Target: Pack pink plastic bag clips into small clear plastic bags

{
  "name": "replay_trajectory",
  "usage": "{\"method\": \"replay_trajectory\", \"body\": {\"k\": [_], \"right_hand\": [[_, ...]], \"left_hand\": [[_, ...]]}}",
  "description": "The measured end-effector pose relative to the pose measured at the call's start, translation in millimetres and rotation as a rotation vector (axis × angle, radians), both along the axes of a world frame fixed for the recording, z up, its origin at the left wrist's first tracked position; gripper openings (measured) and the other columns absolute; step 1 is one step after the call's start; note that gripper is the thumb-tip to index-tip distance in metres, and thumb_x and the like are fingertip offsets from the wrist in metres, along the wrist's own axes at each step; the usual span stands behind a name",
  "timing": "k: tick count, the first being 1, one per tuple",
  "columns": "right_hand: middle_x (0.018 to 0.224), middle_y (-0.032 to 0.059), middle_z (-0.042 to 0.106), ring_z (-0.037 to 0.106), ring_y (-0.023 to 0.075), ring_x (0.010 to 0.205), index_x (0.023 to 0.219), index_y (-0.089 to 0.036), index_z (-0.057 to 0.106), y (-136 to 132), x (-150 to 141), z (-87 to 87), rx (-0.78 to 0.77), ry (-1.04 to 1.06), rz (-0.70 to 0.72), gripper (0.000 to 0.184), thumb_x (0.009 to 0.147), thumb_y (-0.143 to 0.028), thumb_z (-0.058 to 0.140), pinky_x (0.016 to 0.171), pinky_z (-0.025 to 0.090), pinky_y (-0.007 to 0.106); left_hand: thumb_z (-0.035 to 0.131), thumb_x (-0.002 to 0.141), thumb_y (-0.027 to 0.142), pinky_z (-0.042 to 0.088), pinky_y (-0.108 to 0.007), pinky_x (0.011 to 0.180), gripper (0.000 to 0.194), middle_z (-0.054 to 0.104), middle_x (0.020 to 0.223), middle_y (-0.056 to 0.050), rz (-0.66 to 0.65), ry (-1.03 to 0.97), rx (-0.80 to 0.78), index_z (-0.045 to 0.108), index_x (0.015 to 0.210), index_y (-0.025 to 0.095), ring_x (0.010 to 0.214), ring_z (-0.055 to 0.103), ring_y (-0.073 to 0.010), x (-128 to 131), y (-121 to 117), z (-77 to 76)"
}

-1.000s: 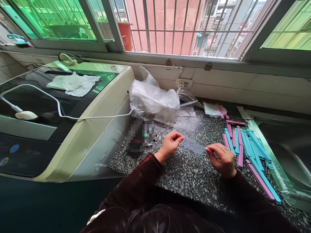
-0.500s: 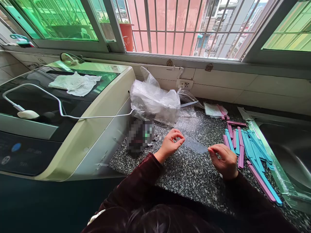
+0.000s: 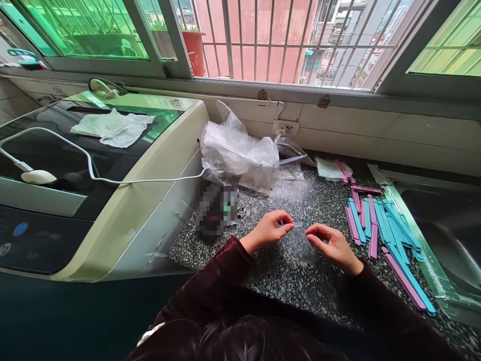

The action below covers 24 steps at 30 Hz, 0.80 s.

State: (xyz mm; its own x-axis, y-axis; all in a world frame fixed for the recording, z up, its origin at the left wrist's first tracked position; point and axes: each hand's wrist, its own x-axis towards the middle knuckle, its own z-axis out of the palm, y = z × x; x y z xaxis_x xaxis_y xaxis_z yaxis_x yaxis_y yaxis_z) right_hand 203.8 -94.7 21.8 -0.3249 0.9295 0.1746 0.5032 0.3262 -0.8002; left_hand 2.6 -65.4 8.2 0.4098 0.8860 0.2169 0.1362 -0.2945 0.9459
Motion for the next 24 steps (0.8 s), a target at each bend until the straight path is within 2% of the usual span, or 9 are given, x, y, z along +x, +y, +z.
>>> {"method": "replay_trajectory", "body": {"k": [3, 7, 9, 13, 16, 19, 24], "right_hand": [[0.062, 0.0015, 0.06, 0.053, 0.0122, 0.055, 0.07, -0.018, 0.059, -1.5, -6.0, -1.9, -0.017, -0.042, -0.003, 0.026, 0.08, -0.041, 0.053, 0.05, 0.042, 0.023], [0.058, 0.0007, 0.057, 0.051, 0.0121, 0.054, 0.064, -0.018, 0.056, -2.8, -8.7, -4.3, 0.008, -0.057, 0.007, 0.028, 0.081, -0.041, 0.051, 0.051, 0.04, 0.023], [0.058, 0.0006, 0.056, 0.05, 0.0122, 0.054, 0.064, -0.019, 0.056, -3.3, -7.9, -5.7, 0.037, -0.04, 0.002, 0.029, 0.082, -0.041, 0.05, 0.051, 0.04, 0.024], [0.061, 0.0012, 0.055, 0.05, 0.0126, 0.056, 0.066, -0.019, 0.056, -4.4, -3.7, -7.7, 0.12, 0.047, -0.098, 0.027, 0.082, -0.041, 0.052, 0.053, 0.041, 0.024], [0.062, 0.0011, 0.054, 0.049, 0.0122, 0.056, 0.067, -0.019, 0.057, -5.3, -0.8, -8.7, 0.152, 0.11, -0.173, 0.026, 0.081, -0.041, 0.054, 0.053, 0.041, 0.024], [0.062, 0.0011, 0.054, 0.049, 0.0123, 0.056, 0.067, -0.019, 0.057, -5.7, 0.5, -9.6, 0.14, 0.12, -0.163, 0.027, 0.081, -0.041, 0.054, 0.054, 0.041, 0.024], [0.063, 0.0009, 0.055, 0.05, 0.013, 0.058, 0.073, -0.019, 0.058, -3.4, 0.1, -10.5, 0.0, 0.119, -0.128, 0.028, 0.078, -0.046, 0.056, 0.053, 0.042, 0.024]], "left_hand": [[0.057, 0.077, 0.024, 0.041, -0.024, 0.068, 0.011, 0.058, 0.073, -0.002, -0.054, 0.032, 0.031, 0.058, 0.071, 0.014, 0.07, 0.051, -0.012, 1.5, -1.2, -2.1], [0.057, 0.077, 0.023, 0.041, -0.024, 0.067, 0.011, 0.056, 0.072, -0.002, -0.058, 0.034, 0.002, 0.057, 0.071, 0.014, 0.069, 0.05, -0.0115, 2.3, -1.5, -3.4], [0.059, 0.076, 0.025, 0.041, -0.024, 0.067, 0.011, 0.057, 0.074, -0.002, -0.054, -0.017, -0.065, 0.057, 0.076, 0.014, 0.069, 0.05, -0.0113, 2.1, -1.2, -3.3], [0.064, 0.072, 0.034, 0.041, -0.024, 0.065, 0.028, 0.056, 0.075, -0.001, -0.01, -0.133, -0.236, 0.057, 0.09, 0.014, 0.067, 0.05, -0.0107, -0.2, 1.2, -2.2], [0.064, 0.07, 0.04, 0.038, -0.024, 0.061, 0.029, 0.055, 0.069, 0.0, 0.033, -0.136, -0.276, 0.058, 0.076, 0.013, 0.063, 0.047, -0.0103, -2.1, 3.4, 0.1], [0.063, 0.069, 0.042, 0.037, -0.024, 0.059, 0.03, 0.052, 0.063, 0.001, 0.069, -0.146, -0.273, 0.057, 0.067, 0.013, 0.061, 0.045, -0.0099, -2.6, 3.9, 2.9], [0.062, 0.069, 0.04, 0.034, -0.023, 0.056, 0.028, 0.05, 0.06, 0.002, 0.056, -0.127, -0.269, 0.057, 0.066, 0.013, 0.058, 0.042, -0.009, -1.8, 2.3, 4.6]]}}
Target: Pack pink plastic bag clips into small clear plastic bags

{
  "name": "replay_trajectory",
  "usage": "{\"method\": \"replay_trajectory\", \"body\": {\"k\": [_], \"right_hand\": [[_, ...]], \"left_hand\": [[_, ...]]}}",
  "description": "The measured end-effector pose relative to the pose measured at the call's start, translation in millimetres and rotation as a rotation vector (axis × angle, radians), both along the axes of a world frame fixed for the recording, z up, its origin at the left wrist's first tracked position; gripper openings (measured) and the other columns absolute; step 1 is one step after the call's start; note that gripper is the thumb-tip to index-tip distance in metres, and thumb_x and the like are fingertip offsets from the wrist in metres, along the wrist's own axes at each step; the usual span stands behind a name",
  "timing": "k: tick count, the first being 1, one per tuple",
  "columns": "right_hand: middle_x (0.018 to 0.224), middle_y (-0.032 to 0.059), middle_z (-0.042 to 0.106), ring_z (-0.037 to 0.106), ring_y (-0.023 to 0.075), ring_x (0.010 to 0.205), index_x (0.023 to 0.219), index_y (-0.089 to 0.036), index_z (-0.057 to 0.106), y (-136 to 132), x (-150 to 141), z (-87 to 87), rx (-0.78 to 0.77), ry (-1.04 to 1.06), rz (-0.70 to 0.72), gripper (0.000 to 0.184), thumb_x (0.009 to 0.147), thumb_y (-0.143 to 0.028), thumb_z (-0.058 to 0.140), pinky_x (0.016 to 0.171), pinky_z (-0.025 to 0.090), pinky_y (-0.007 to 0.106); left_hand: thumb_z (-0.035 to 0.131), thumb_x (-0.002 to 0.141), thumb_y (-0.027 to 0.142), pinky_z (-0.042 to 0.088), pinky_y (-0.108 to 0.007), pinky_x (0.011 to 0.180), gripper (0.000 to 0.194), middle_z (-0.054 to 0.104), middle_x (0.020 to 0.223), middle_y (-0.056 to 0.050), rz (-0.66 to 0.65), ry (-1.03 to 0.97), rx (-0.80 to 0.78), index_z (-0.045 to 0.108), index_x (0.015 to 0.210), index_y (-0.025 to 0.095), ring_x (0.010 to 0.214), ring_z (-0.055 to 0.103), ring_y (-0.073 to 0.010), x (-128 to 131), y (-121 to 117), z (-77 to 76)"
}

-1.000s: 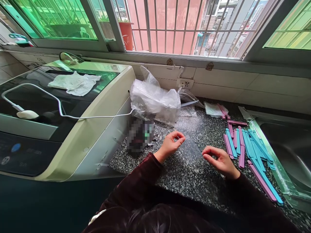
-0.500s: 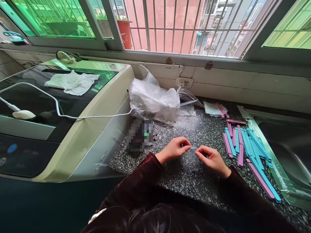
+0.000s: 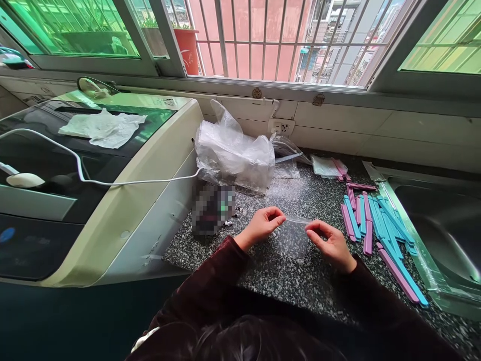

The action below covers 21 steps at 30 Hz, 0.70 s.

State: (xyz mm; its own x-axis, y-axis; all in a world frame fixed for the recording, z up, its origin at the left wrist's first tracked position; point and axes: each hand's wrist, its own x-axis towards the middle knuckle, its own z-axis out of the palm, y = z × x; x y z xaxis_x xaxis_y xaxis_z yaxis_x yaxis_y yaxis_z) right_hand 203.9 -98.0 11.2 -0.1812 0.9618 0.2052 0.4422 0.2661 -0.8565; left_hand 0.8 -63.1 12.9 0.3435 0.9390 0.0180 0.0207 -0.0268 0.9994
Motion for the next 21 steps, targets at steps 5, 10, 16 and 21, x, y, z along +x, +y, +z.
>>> {"method": "replay_trajectory", "body": {"k": [5, 10, 16, 21], "right_hand": [[0.062, -0.0001, 0.053, 0.047, 0.0115, 0.056, 0.071, -0.017, 0.058, 0.4, -3.7, 2.2, -0.109, 0.062, 0.003, 0.032, 0.074, -0.049, 0.059, 0.051, 0.039, 0.023], [0.059, -0.0009, 0.05, 0.043, 0.0106, 0.054, 0.066, -0.017, 0.057, -3.0, -6.0, 4.3, -0.086, 0.053, -0.017, 0.031, 0.076, -0.047, 0.058, 0.05, 0.037, 0.022], [0.059, -0.0004, 0.052, 0.044, 0.011, 0.054, 0.066, -0.018, 0.058, -3.3, -5.0, 2.2, -0.052, 0.019, -0.012, 0.031, 0.077, -0.047, 0.057, 0.05, 0.037, 0.023], [0.06, 0.0001, 0.055, 0.047, 0.0115, 0.055, 0.066, -0.018, 0.058, -3.4, -6.9, 1.4, -0.018, -0.004, -0.002, 0.029, 0.079, -0.044, 0.055, 0.052, 0.039, 0.023]], "left_hand": [[0.06, 0.07, 0.036, 0.032, -0.022, 0.054, 0.023, 0.047, 0.058, 0.003, -0.072, 0.052, -0.002, 0.057, 0.066, 0.013, 0.056, 0.039, -0.0085, 1.6, -1.7, -2.1], [0.059, 0.07, 0.032, 0.03, -0.022, 0.054, 0.019, 0.046, 0.058, 0.003, -0.073, 0.069, -0.014, 0.056, 0.066, 0.013, 0.055, 0.038, -0.0079, 2.5, -2.5, -2.1], [0.06, 0.069, 0.032, 0.031, -0.022, 0.054, 0.02, 0.046, 0.058, 0.003, -0.061, 0.075, -0.029, 0.055, 0.065, 0.013, 0.056, 0.038, -0.0079, 2.6, -2.2, -1.1], [0.064, 0.068, 0.036, 0.034, -0.022, 0.056, 0.024, 0.05, 0.063, 0.002, -0.145, 0.035, -0.05, 0.056, 0.07, 0.013, 0.059, 0.043, -0.0086, 5.0, -2.9, -4.2]]}}
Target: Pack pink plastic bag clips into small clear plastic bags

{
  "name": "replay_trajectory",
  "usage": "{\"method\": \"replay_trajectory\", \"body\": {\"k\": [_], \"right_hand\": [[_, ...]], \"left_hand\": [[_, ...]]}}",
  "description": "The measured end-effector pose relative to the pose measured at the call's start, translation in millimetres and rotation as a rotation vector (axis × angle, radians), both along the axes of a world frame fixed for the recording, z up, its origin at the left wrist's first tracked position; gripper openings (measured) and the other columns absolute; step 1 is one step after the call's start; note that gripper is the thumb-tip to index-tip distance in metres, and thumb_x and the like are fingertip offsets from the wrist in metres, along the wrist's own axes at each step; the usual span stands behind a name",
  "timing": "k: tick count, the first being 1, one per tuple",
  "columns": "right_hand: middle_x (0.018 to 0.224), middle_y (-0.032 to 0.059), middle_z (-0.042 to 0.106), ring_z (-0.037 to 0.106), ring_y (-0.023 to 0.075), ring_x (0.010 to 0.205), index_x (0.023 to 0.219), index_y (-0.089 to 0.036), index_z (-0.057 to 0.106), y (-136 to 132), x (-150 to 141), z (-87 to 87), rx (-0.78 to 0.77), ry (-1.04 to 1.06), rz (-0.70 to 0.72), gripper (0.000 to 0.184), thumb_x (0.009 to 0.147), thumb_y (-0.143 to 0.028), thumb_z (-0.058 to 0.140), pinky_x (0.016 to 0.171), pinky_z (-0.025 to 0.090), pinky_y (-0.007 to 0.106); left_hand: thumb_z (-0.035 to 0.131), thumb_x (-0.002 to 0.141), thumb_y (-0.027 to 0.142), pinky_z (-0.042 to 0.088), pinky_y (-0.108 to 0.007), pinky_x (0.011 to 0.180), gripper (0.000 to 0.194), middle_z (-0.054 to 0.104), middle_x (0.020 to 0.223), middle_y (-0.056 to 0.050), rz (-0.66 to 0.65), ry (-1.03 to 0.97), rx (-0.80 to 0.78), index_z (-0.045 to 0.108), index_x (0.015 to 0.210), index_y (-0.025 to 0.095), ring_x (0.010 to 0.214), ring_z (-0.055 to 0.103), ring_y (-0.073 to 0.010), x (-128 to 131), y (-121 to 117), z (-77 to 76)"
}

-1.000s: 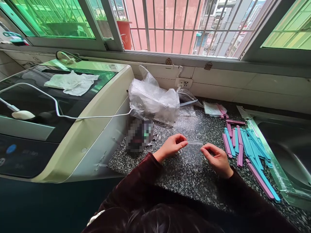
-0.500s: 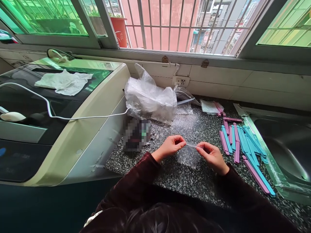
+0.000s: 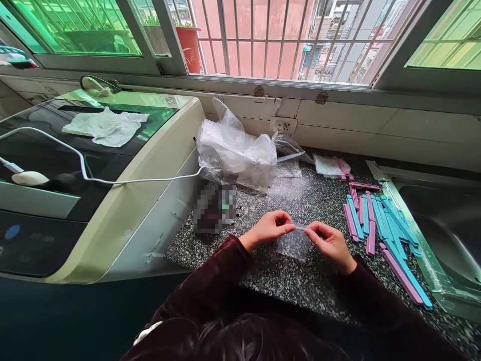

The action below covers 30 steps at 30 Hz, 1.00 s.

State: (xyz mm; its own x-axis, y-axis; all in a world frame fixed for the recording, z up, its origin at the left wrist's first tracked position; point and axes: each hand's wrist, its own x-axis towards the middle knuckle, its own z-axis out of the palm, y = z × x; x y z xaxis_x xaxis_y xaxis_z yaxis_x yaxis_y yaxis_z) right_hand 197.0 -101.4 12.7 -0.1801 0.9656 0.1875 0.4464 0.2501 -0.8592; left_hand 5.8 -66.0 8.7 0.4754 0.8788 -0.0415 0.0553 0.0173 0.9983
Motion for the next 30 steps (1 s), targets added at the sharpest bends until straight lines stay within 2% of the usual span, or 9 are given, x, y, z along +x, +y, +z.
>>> {"method": "replay_trajectory", "body": {"k": [11, 18, 26, 30], "right_hand": [[0.061, 0.0015, 0.056, 0.049, 0.0127, 0.055, 0.067, -0.019, 0.059, -1.3, -1.0, 1.9, 0.05, -0.018, -0.043, 0.029, 0.079, -0.045, 0.056, 0.052, 0.042, 0.025], [0.057, -0.0001, 0.054, 0.046, 0.0112, 0.052, 0.065, -0.019, 0.058, -1.9, -4.6, 4.7, 0.068, -0.031, -0.066, 0.029, 0.079, -0.043, 0.055, 0.049, 0.039, 0.023], [0.057, 0.0004, 0.056, 0.049, 0.0119, 0.053, 0.064, -0.018, 0.059, 0.1, -5.7, -1.2, 0.086, -0.06, -0.038, 0.029, 0.08, -0.041, 0.054, 0.051, 0.04, 0.024], [0.057, 0.0001, 0.055, 0.048, 0.0114, 0.052, 0.064, -0.018, 0.058, 1.2, -6.4, -4.4, 0.075, -0.035, -0.064, 0.028, 0.079, -0.041, 0.054, 0.05, 0.04, 0.024]], "left_hand": [[0.061, 0.069, 0.03, 0.033, -0.022, 0.055, 0.02, 0.049, 0.06, 0.002, 0.034, 0.004, 0.064, 0.055, 0.063, 0.012, 0.058, 0.042, -0.0086, -1.2, -0.3, 1.2], [0.065, 0.066, 0.034, 0.033, -0.021, 0.055, 0.023, 0.049, 0.06, 0.003, 0.033, 0.033, -0.006, 0.057, 0.066, 0.013, 0.058, 0.042, -0.0085, 2.2, -0.3, 3.2], [0.066, 0.065, 0.034, 0.035, -0.022, 0.057, 0.024, 0.051, 0.059, 0.002, 0.042, 0.042, 0.046, 0.056, 0.06, 0.013, 0.06, 0.044, -0.0095, 5.5, -0.6, 1.3], [0.066, 0.065, 0.035, 0.034, -0.021, 0.055, 0.025, 0.051, 0.059, 0.002, 0.029, 0.033, 0.0, 0.058, 0.065, 0.012, 0.058, 0.043, -0.0084, 6.4, -0.1, -0.9]]}}
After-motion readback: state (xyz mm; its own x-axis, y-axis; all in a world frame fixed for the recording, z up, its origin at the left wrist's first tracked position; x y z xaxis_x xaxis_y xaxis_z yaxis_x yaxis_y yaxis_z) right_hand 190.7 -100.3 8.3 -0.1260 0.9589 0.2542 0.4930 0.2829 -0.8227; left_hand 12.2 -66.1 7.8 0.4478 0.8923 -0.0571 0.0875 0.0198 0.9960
